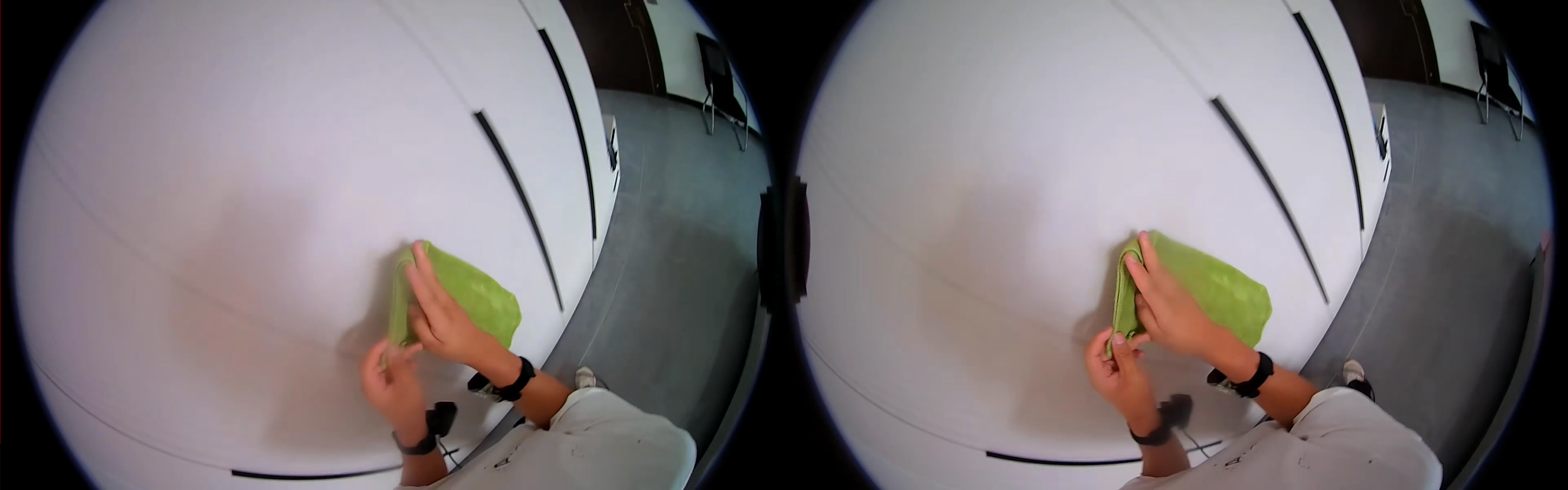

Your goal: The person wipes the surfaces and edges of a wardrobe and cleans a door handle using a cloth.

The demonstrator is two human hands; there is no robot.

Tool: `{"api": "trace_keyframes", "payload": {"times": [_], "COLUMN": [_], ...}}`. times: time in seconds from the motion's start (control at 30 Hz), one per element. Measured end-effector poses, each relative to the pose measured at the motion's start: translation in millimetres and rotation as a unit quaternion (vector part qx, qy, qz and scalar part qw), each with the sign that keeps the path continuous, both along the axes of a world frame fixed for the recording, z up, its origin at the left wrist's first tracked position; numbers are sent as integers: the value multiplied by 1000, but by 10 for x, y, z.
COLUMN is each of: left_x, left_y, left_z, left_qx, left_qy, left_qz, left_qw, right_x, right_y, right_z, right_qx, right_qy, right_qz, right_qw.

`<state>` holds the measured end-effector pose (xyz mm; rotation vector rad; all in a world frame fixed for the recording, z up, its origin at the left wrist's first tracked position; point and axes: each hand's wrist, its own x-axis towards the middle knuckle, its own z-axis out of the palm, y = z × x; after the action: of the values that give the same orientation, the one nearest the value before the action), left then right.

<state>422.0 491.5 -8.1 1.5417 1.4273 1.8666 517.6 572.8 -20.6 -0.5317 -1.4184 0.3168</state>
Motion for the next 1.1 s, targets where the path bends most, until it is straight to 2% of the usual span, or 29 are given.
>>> {"api": "trace_keyframes", "payload": {"times": [0.07,0.13,0.23,0.27,0.33,0.37,0.43,0.47,0.5,0.53,0.67,0.73,0.77,0.83,0.87,0.9,0.93,0.97,1.0,1.03,1.07,1.1], "left_x": [246,457,945,1042,1059,995,783,803,914,1025,1328,1470,1771,1803,1838,1862,1914,1981,2066,2154,2222,2240], "left_y": [270,539,833,896,663,589,213,128,67,130,200,228,544,612,728,866,981,1030,1053,1054,1057,1118], "left_z": [34,37,-86,-152,-348,-451,-857,-1046,-1122,-1052,-945,-929,-297,-307,-349,-418,-397,-300,-180,-83,-13,79], "left_qx": [1,-51,2,2,213,216,146,140,60,-27,-69,-61,-99,-164,-169,-130,-86,-20,-22,11,47,46], "left_qy": [15,73,145,135,62,55,120,111,37,-35,-50,-56,-42,43,40,-111,-256,-232,-225,-38,144,141], "left_qz": [-37,-33,-37,-32,-57,-42,-122,-105,-122,-139,-135,-185,-175,-158,-157,-195,-231,-224,-233,-157,-73,-80], "left_qw": [999,995,989,990,974,974,975,978,990,989,987,979,979,973,972,966,935,946,946,987,986,986], "right_x": [283,496,983,1083,1130,1123,1027,989,951,960,1137,1292,1647,1701,1748,1786,1823,1872,1940,2023,2101,2184], "right_y": [306,652,993,1072,865,843,540,433,311,335,349,366,735,769,831,892,960,1035,1100,1140,1193,1300], "right_z": [-132,-270,-181,-109,105,224,309,308,306,347,390,406,975,1072,1127,1180,1240,1293,1358,1417,1456,1477], "right_qx": [-16,-8,17,31,59,88,124,124,125,115,124,133,100,137,131,153,177,200,201,227,250,247], "right_qy": [-17,-103,-85,-90,-117,-131,-144,-166,-188,-191,-205,-211,-192,-164,-165,-148,-128,-115,-110,-111,-116,-120], "right_qz": [10,-104,-147,-172,-146,-143,-123,-111,-99,-83,-80,-66,-55,-16,-13,6,22,30,19,25,33,27], "right_qw": [1000,989,985,980,981,977,974,972,969,971,968,966,975,977,977,977,976,973,973,967,961,961]}}
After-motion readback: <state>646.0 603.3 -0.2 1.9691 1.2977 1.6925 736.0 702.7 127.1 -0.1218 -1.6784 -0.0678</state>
